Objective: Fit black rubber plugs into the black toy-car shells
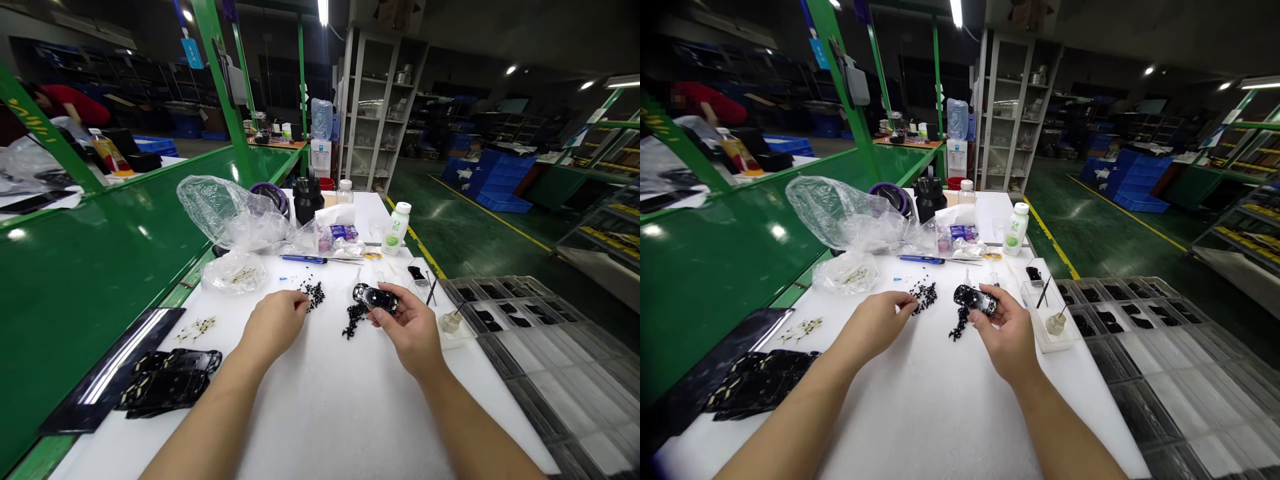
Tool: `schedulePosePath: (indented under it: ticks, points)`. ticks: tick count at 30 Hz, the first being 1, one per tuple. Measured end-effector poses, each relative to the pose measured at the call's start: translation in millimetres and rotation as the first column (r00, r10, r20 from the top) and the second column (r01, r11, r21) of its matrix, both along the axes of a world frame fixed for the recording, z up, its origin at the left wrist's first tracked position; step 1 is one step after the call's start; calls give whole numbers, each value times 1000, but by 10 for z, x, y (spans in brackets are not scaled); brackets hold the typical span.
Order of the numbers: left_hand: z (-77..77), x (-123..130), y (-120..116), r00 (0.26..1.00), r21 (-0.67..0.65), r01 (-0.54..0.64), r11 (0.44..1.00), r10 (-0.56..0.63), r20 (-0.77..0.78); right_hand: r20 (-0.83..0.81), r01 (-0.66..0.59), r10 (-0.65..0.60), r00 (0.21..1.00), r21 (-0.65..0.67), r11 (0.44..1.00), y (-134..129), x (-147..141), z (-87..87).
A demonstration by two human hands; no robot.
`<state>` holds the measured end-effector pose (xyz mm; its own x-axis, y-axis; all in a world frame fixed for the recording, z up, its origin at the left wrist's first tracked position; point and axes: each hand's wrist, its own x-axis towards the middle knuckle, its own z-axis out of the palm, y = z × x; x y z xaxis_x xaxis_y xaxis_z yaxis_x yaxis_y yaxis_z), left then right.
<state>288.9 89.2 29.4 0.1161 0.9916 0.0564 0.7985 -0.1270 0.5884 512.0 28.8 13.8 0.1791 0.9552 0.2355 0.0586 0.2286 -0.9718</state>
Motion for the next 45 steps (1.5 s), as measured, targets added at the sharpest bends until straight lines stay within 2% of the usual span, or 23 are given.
schedulePosePath:
  ticks: [4, 8, 13, 18, 24, 29, 32, 36, 41, 43, 44, 45]
  points:
    - [-25, -36, 9, 978, 8, 18, 1000, -16, -210, 29, -15, 15, 999, 4, 1000, -1, 5, -6]
    - [-63, -85, 33, 956, 2, 3, 1000, -3, -293, 56, -24, 23, 998, 11, 1000, -8, 13, -6]
    - [-104, -82, 52, 959, -50, -8, 999, -7, -282, 66, -33, 32, 997, 20, 999, -14, 3, -11]
    - [-122, 15, 28, 939, -1, 16, 1000, -15, -345, 94, -32, 29, 995, 33, 999, -9, -7, -19]
    - [-110, 44, -36, 930, 25, 45, 999, -33, -366, 131, -20, 22, 991, -14, 1000, -21, 40, -82]
    - [-97, 79, -86, 929, 44, -51, 998, 64, -363, 191, 31, -14, 981, -90, 995, -74, 26, -54]
    - [-93, 95, -95, 933, 43, -95, 995, 104, -344, 191, 21, 2, 982, -120, 992, -100, -2, -14]
    - [-93, 85, -84, 954, 11, -84, 996, 84, -288, 212, 1, 24, 977, -115, 993, -74, 4, -27]
    - [-58, 97, -66, 991, -50, -11, 999, 4, -135, 190, -12, 24, 981, -68, 998, -27, 27, -63]
    - [-50, 130, -67, 996, -108, 54, 993, -46, 72, 171, -20, 29, 985, -55, 998, -28, 20, -52]
    - [-50, 155, -72, 969, -154, 107, 982, -68, 238, 164, -29, 36, 986, -47, 998, -32, 14, -41]
    - [-53, 184, -80, 904, -199, 173, 965, -75, 421, 159, -36, 42, 986, -36, 999, -38, 7, -29]
